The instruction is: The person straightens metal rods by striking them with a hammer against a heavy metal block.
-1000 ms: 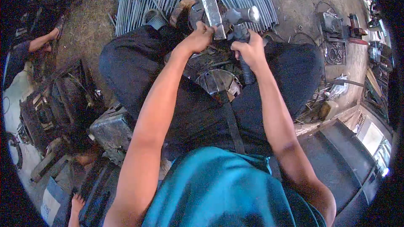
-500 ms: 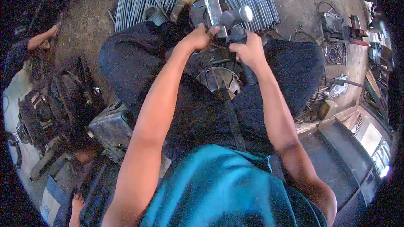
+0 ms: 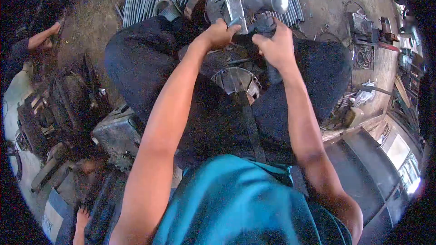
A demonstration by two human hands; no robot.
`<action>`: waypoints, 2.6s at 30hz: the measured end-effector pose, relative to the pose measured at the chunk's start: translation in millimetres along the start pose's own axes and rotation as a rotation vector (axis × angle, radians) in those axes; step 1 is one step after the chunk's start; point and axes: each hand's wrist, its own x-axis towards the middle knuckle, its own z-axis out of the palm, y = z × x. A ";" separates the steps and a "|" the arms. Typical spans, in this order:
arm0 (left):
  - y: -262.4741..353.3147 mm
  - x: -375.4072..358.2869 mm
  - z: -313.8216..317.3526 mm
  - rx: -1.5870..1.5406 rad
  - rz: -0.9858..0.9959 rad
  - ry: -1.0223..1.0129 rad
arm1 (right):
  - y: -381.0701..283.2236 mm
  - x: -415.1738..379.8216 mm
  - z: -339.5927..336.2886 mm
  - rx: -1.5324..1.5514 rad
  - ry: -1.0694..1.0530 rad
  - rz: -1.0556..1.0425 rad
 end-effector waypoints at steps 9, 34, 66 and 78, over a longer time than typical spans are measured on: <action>-15.4 18.4 10.0 0.118 0.083 0.064 | 2.9 3.0 -4.8 -0.047 -0.066 0.114; 12.2 -7.3 7.3 0.176 0.070 0.222 | -16.8 -6.2 1.4 -0.075 0.068 -0.028; 30.6 -7.7 -31.4 -0.118 0.050 0.051 | 33.5 -4.0 7.5 0.017 -0.035 0.409; 31.6 4.9 -21.4 -0.415 -0.129 0.298 | 24.9 -2.5 9.9 0.370 -0.051 0.483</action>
